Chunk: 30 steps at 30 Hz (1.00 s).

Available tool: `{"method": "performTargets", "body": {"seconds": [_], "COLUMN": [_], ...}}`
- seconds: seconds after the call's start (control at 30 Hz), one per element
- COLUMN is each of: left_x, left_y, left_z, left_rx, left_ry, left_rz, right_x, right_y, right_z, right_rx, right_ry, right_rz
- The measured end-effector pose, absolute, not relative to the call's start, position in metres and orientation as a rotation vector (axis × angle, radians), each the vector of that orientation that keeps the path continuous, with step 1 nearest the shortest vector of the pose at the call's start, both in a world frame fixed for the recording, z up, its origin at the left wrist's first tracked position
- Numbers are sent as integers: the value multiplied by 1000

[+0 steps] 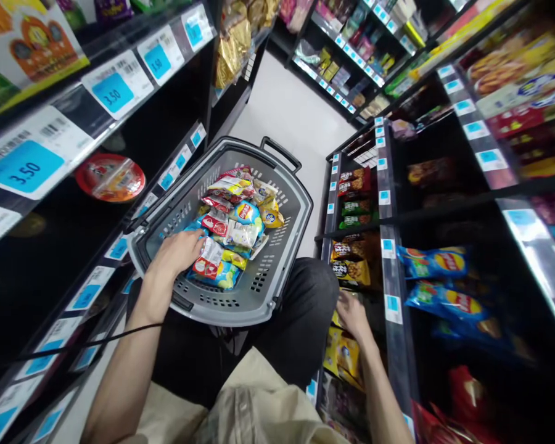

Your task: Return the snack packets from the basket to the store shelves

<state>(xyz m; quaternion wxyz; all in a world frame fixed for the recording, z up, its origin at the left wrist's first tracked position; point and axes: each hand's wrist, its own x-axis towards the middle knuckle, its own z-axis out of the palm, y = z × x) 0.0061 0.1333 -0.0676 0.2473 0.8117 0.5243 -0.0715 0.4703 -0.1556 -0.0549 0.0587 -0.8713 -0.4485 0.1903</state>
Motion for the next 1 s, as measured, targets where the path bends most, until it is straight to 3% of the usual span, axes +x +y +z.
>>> {"method": "performTargets", "body": {"seconds": [0.2, 0.3, 0.43, 0.63, 0.83, 1.0], "left_x": [7, 9, 13, 0, 1, 10], "left_y": [132, 128, 125, 147, 150, 141], "left_z": [-67, -63, -56, -52, -61, -59], "left_rx": [2220, 2215, 2181, 2190, 2340, 2345], "left_ry": [1395, 1390, 1389, 1429, 1391, 1279], "left_rz": [-167, -144, -119, -205, -274, -514], "right_x": [412, 388, 359, 343, 361, 357], "right_y": [47, 126, 198, 237, 242, 257], "right_z": [29, 26, -9, -57, -86, -85], "right_rx": [-2025, -1926, -2127, -2165, -2063, -2312], "right_ry": [-1974, -2211, -2592, -2884, -2992, -3001], "right_rz": [105, 280, 406, 319, -125, 218]}}
